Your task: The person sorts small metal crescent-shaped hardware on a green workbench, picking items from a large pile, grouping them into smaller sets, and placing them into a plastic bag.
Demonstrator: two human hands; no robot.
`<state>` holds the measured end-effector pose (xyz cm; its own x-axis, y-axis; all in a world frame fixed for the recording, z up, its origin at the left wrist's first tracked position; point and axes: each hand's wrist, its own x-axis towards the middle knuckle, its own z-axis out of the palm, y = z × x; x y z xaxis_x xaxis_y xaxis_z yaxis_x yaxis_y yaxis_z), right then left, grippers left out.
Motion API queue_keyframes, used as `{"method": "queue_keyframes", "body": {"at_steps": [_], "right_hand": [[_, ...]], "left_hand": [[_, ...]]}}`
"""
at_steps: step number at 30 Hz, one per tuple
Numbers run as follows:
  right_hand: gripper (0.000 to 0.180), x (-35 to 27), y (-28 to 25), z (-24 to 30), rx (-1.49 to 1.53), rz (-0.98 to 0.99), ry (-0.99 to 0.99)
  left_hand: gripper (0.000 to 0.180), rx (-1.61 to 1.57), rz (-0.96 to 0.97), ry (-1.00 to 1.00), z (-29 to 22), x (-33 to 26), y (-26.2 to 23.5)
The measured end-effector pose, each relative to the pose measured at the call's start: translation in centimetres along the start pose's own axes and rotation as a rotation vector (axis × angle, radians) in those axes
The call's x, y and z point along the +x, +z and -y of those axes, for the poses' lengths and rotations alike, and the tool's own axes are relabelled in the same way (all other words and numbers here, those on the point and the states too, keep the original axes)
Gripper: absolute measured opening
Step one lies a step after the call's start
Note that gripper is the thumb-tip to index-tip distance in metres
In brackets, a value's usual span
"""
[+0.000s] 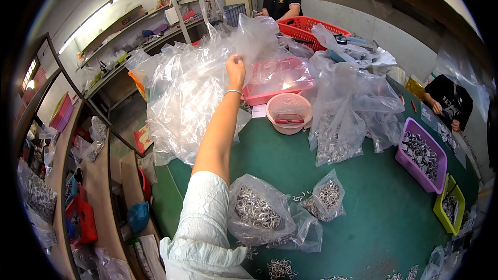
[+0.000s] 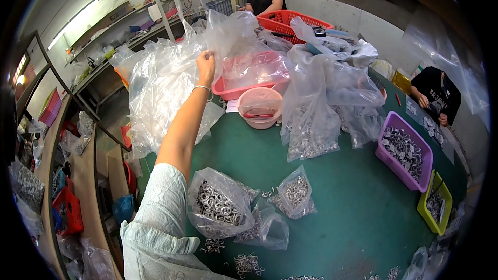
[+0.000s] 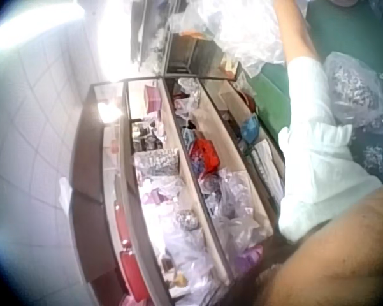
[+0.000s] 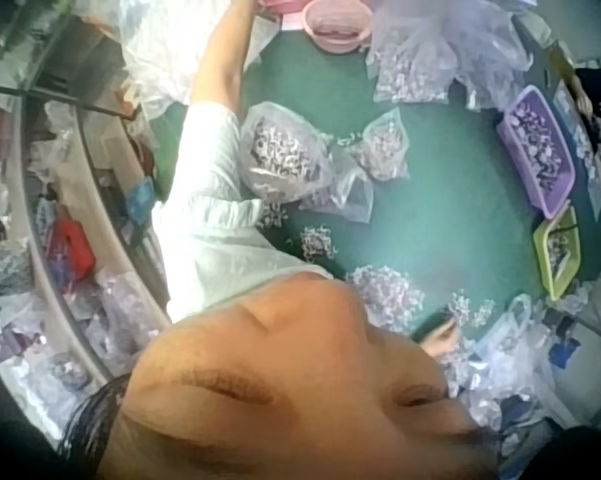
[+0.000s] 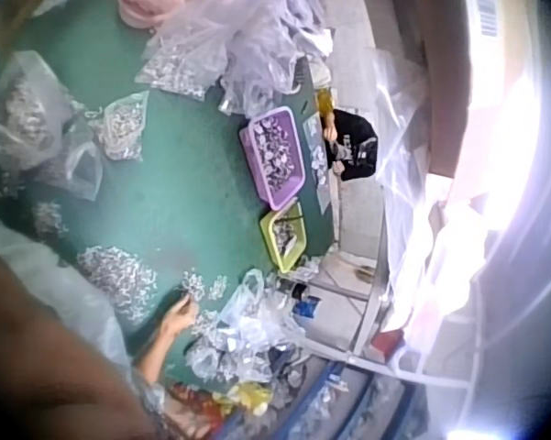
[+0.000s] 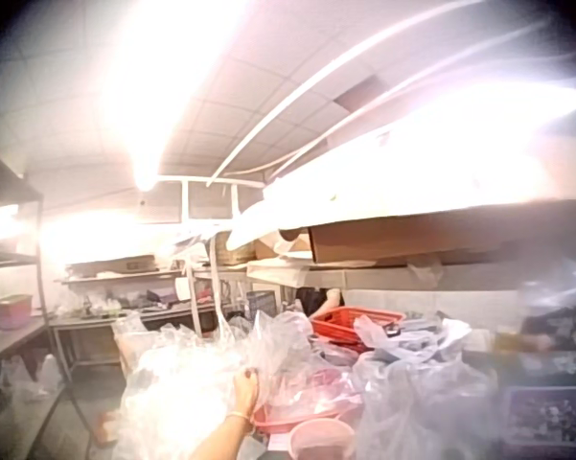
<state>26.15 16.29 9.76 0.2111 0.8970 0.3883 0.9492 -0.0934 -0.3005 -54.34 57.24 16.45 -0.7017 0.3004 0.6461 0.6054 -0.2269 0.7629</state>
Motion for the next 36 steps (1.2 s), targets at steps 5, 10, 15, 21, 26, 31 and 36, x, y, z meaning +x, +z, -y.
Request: {"method": "queue_keyframes", "body": {"at_steps": [5,10,15,21,26,31,36], "right_hand": [[0.013,2.0,-0.4,1.1,-0.053,0.001,-0.211],[0.011,7.1,0.7,6.6,0.015,0.244,-0.435],[0.017,12.5,2.3,14.6,0.232,0.435,-0.615],[0.027,15.8,6.8,27.8,0.549,0.335,-1.041],[0.045,11.1,8.6,32.7,0.796,0.544,-1.269],[0.065,7.2,11.4,31.3,0.729,0.635,-1.210],[0.067,6.2,14.1,30.5,0.633,0.608,-1.233]], "left_hand": [[0.018,0.140,0.035,0.092,-3.3,-2.1,0.2],[0.020,0.119,-0.060,0.032,-2.7,-1.6,-1.2],[0.021,0.029,-0.094,-0.027,-1.7,-2.7,-0.7],[0.011,-0.239,-0.193,-0.158,3.0,-4.4,-0.7],[0.008,-0.158,-0.229,-0.231,6.4,-5.3,-2.3],[0.012,0.094,-0.224,-0.214,6.1,-5.9,-3.7],[0.045,0.259,-0.132,0.118,0.5,-8.2,-3.2]]}}
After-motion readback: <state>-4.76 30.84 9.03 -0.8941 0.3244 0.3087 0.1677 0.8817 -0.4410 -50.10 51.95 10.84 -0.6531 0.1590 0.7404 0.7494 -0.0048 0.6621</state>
